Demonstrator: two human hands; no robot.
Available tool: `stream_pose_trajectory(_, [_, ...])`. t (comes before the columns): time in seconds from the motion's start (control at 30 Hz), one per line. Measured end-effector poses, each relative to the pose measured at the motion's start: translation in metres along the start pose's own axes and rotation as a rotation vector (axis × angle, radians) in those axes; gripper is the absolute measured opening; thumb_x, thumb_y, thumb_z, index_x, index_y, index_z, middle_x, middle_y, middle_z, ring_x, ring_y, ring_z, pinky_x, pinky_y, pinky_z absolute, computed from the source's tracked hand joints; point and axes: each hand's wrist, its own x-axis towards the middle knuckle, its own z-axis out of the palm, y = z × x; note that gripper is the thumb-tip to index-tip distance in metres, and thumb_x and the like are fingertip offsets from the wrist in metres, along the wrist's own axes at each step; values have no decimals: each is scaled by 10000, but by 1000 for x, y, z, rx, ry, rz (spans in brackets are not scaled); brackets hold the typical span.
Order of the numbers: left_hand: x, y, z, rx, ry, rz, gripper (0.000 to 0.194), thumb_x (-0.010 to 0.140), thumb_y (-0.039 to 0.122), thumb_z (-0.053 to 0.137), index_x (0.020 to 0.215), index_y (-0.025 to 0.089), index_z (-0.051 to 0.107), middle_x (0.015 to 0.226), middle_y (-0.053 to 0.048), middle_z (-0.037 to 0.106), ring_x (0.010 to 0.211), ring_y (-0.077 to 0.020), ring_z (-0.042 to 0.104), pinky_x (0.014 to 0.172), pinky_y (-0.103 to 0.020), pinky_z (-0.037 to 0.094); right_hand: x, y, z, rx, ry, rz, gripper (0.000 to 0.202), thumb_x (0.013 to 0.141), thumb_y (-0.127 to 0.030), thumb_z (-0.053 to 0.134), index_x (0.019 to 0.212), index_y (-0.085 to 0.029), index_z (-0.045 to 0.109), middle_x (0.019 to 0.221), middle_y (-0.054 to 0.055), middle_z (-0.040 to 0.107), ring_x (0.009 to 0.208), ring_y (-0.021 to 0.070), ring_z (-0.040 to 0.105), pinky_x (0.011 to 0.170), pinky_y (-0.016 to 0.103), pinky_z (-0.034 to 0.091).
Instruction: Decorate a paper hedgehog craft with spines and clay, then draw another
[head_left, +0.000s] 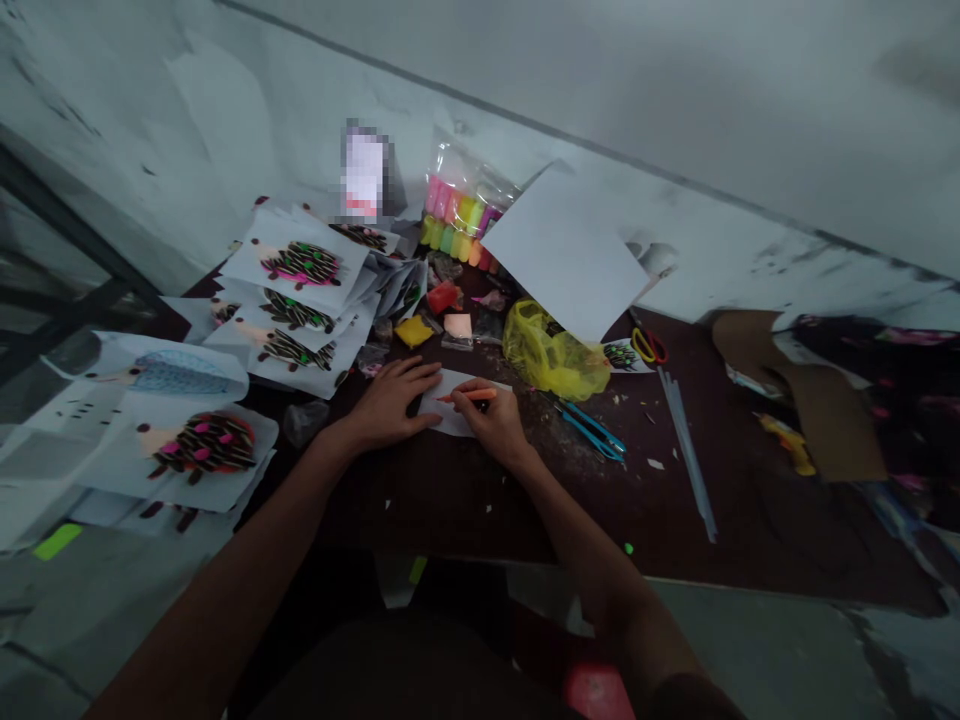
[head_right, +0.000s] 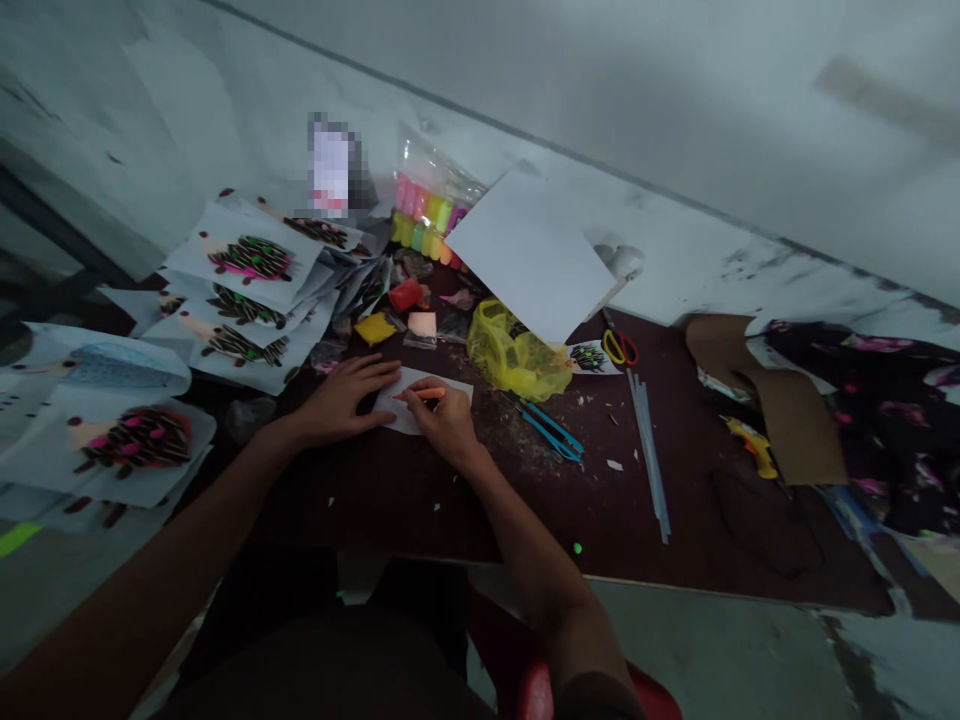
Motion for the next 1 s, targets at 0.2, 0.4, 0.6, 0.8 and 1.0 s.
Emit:
stream_pose_trajectory(0.2, [0,0,0,8,3,5,643,868,511,602,1442,224,558,1576,-80,469,1491,-338,338,1215,-559,261,0,3,2,7,-12,-2,228,915,-339,634,808,-195,775,827,49,749,714,153,673,665,263,489])
stream_pose_trajectory(0.4, [0,0,1,8,4,8,627,877,504,586,1447,245,552,1578,-74,467,1494,-345,335,1212,-574,264,1,3,5,-10,-39,1,247,928,-356,636,828,-204,802,869,59,755,729,154,667,655,262,482])
stream_pose_trajectory(0.6, [0,-1,1,18,-6,8,628,868,486,601,1447,248,550,1580,-70,466,1497,-342,328,1215,-566,265,2,4,5,-11,-59,-15,288,942,-410,633,844,-202,807,876,59,753,735,151,661,662,263,483])
stream_pose_trajectory(0.8, [0,-3,2,-1,9,10,627,871,515,597,1434,241,569,1575,-66,473,1495,-342,326,1217,-556,264,2,2,3,-5,-75,-12,275,940,-393,635,833,-203,803,876,59,752,743,153,662,672,262,483])
stream_pose_trajectory(1.0, [0,-1,1,9,8,5,625,881,528,577,1435,238,565,1583,-61,462,1494,-331,326,1214,-546,267,2,2,3,-12,-78,-13,260,936,-376,643,816,-208,801,887,56,756,755,154,668,690,266,492])
